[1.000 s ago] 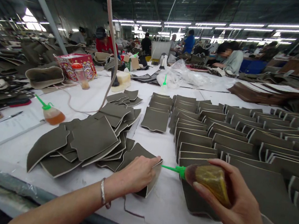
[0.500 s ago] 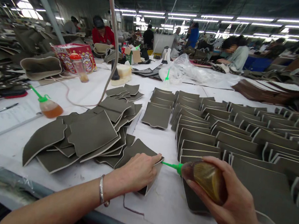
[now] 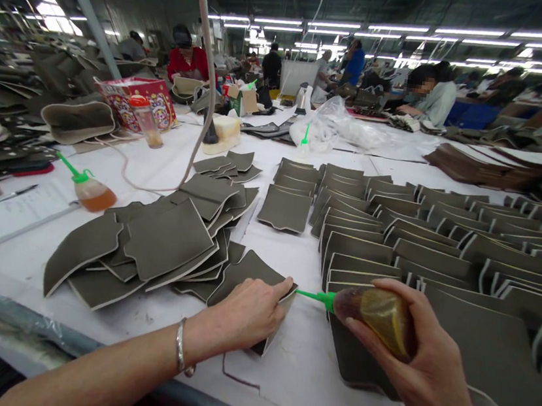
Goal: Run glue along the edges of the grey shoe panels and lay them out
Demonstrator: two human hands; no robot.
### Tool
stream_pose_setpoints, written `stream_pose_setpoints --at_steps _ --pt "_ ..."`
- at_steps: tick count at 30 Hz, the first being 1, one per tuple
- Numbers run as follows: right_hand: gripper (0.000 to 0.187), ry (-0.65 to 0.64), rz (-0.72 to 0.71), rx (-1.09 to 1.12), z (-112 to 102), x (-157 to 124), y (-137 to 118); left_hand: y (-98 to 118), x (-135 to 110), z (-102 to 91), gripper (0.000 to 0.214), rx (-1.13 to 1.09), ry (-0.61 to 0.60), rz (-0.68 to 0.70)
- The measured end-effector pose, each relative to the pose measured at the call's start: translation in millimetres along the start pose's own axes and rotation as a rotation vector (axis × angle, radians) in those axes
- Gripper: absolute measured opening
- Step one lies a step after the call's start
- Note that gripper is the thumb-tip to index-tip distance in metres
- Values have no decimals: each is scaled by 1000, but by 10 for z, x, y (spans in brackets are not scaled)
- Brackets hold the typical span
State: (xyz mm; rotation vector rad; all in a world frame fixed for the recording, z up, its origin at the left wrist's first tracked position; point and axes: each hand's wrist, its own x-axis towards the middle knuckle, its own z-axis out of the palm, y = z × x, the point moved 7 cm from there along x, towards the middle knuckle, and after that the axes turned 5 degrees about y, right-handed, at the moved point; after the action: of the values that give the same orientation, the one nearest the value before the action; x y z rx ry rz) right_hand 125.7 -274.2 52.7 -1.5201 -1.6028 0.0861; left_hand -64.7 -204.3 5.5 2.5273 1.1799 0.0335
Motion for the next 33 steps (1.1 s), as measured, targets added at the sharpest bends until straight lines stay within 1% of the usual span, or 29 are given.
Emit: stream_pose_setpoints --at_steps 3,7,8,11,13,16,18,22,23,27,28,31,33 --pt "39 -37 -1 20 18 -5 0 -3 -9 14 56 11 9 -1" --pt "40 -126 66 115 65 -43 54 -8 -16 19 56 31 -1 -3" --pt "40 -128 80 126 65 -41 71 -6 -16 18 56 35 -5 -2" --pt "39 -74 81 110 26 -22 96 0 -13 17 55 35 -2 3" --pt "40 -73 85 114 25 -34 99 -1 -11 22 55 32 10 8" --pt "39 -171 130 185 94 -99 93 0 -21 38 56 37 25 30" --pt "39 -203 155 224 120 -132 88 -3 -35 45 56 42 27 41" --pt "40 -137 176 220 82 -137 103 -16 -59 36 56 35 31 31" --pt "40 -142 181 222 86 -148 105 -17 -64 34 56 31 30 30" --pt "41 -245 226 267 158 -254 110 -13 -74 26 56 4 33 25" --pt "41 -246 238 265 159 -277 115 -14 -76 25 55 0 34 21" --pt "41 -193 232 224 126 -312 111 -14 -80 25 55 0 28 13" --pt "41 -194 231 223 130 -332 91 -15 -83 24 55 -10 26 8"
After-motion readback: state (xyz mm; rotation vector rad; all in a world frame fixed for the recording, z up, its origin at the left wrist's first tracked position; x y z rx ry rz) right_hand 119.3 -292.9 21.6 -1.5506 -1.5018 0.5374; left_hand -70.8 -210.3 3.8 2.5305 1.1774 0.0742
